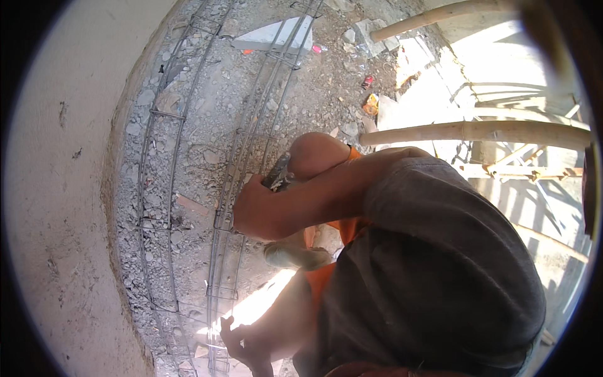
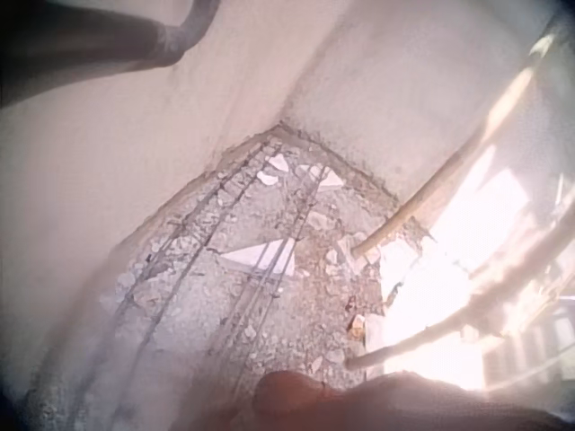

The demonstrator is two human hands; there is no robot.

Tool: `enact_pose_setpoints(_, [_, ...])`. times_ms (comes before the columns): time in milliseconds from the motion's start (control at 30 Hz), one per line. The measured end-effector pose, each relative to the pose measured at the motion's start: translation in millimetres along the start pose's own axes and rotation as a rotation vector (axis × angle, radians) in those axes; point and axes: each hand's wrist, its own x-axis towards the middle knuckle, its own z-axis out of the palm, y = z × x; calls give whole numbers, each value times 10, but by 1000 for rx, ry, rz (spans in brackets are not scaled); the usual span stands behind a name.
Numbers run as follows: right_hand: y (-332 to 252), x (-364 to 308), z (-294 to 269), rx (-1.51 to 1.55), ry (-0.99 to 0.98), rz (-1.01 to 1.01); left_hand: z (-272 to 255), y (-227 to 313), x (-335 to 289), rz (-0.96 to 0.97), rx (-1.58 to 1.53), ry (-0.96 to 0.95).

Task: The person secures rebar segments together by hand and using pliers, twisting thin wire around the intersections to form a reinforced cage structure at a construction site.

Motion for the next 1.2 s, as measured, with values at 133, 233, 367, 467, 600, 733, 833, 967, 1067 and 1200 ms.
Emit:
enact_pose_setpoints(133, [-131,-80,-48,105,43,-3,23,734,-1,132,229,-151])
enact_pose_setpoints(233, [-148,-104,87,174,156,120,38,856,-4,267,311,-220])
enact_pose_setpoints(367, [44,-340,218,341,320,266,204,1298,-46,422,424,-100])
enact_pose_setpoints(467, [-39,-505,768,599,517,483,342,1772,-295,405,452,-144])
enact_pose_setpoints(600, [-447,-1470,906,530,554,411,460,2211,-822,267,406,-235])
enact_pose_setpoints(733, [-788,-2589,-101,735,733,436,343,2588,-1432,147,400,-307])
enact_pose_setpoints(833, [-925,-3379,-368,960,678,512,-16,2752,-1817,422,466,-293])
enact_pose_setpoints(967, [-1168,-4468,-369,1834,662,110,-557,3272,-2363,800,552,-296])
enact_pose_setpoints(1067, [-1491,-5531,-496,2321,777,-187,-871,4152,-2909,790,543,-428])
enact_pose_setpoints(1200, [-1848,-6123,-101,2409,1325,97,-766,4273,-3116,1031,643,-657])
